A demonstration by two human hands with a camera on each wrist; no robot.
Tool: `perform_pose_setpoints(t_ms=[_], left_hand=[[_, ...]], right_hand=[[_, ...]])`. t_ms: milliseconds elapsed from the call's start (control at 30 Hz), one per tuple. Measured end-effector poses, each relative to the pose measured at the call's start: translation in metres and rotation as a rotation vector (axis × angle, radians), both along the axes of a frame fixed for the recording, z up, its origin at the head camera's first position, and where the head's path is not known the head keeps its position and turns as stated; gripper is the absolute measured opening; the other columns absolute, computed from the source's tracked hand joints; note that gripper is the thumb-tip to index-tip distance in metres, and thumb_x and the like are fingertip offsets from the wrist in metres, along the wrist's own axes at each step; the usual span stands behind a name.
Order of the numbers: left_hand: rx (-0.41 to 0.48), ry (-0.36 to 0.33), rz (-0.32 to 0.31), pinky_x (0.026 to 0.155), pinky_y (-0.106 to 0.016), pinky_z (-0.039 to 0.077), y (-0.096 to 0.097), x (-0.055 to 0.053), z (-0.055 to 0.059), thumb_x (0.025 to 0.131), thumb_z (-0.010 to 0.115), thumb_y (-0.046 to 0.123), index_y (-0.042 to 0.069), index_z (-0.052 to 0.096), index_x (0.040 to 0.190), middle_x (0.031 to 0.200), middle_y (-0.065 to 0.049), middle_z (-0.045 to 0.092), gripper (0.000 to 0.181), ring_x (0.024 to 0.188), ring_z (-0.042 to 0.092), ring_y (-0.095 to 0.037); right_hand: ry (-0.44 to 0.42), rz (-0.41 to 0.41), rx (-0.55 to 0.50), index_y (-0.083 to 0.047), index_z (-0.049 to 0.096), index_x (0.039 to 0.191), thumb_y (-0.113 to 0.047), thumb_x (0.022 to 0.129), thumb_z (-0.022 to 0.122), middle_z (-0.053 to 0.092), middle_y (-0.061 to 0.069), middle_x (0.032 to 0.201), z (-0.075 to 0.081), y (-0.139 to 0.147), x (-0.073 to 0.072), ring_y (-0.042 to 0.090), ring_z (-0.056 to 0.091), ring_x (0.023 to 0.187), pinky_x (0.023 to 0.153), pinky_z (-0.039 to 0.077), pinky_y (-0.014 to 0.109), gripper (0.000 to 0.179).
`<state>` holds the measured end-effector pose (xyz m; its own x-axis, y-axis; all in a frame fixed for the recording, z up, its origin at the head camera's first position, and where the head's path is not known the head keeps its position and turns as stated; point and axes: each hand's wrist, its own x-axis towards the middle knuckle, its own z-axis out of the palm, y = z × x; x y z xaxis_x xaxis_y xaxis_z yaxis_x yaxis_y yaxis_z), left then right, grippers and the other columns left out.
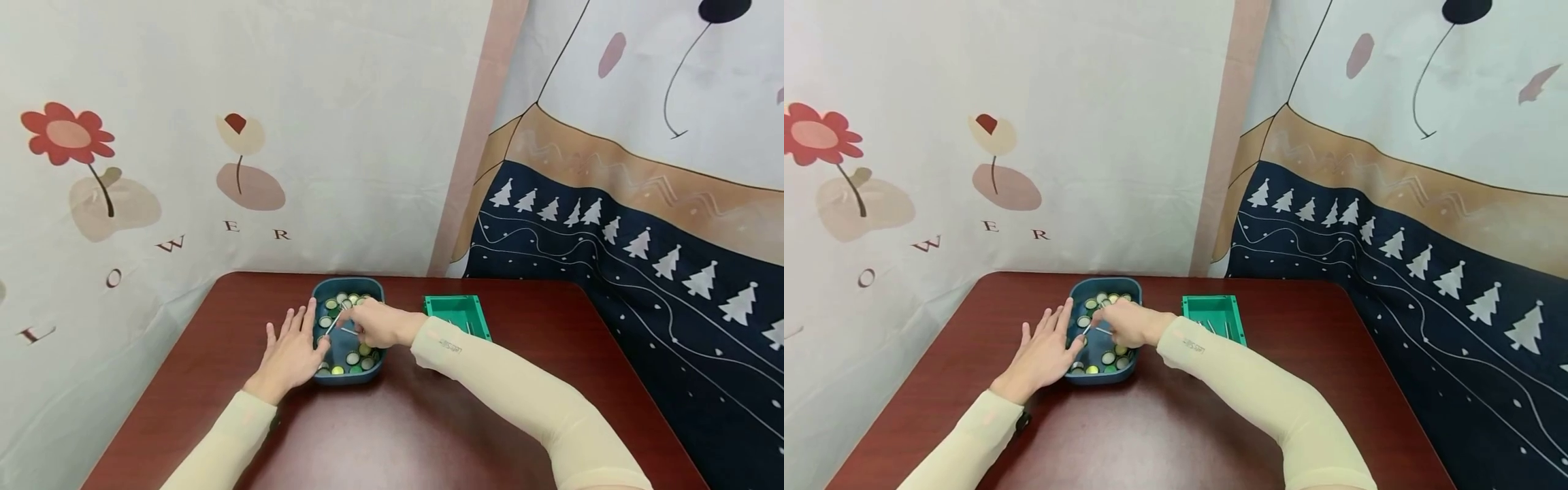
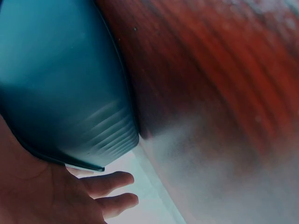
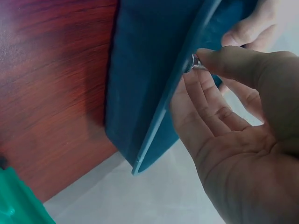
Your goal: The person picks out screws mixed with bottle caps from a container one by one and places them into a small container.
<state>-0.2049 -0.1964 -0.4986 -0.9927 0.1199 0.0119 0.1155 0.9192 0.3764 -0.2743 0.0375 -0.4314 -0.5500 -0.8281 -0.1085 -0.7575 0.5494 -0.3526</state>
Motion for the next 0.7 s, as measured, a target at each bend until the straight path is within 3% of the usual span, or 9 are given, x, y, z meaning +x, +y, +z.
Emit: perform_pose_setpoints(t_ms=[233,533,700], left_hand=[[-0.002,0.005,0.01,0.137,-0.09,0.006,0.001,-0.001,0.0,0.12,0.054,0.045,0.009,0.007,0.189,0.19,-0.033,0.027,0.091,0.18,0.017,-0.057],[-0.002,0.003,0.016,0.137,-0.091,0.005,0.003,-0.003,0.002,0.12,0.054,0.046,0.01,0.008,0.189,0.19,-0.032,0.027,0.091,0.18,0.017,-0.057],[0.0,-0.001,0.017,0.137,-0.091,0.005,0.001,0.0,-0.001,0.119,0.054,0.047,0.01,0.007,0.189,0.19,-0.032,0.027,0.092,0.18,0.017,-0.057]], right_hand=[[-0.025,-0.032,-0.065,-0.011,0.074,0.154,-0.004,0.11,0.077,0.086,0.01,0.12,0.008,0.01,0.003,0.017,0.081,0.103,0.095,0.068,0.03,0.044],[-0.139,-0.147,-0.156,-0.015,0.076,0.152,-0.005,0.108,0.079,0.085,0.008,0.121,0.014,0.029,0.005,0.007,0.081,0.087,0.083,0.067,0.024,0.045],[-0.247,-0.175,-0.226,-0.015,0.075,0.152,0.0,0.107,0.078,0.085,0.015,0.126,0.012,0.037,0.008,0.015,0.087,0.09,0.078,0.07,0.027,0.048]])
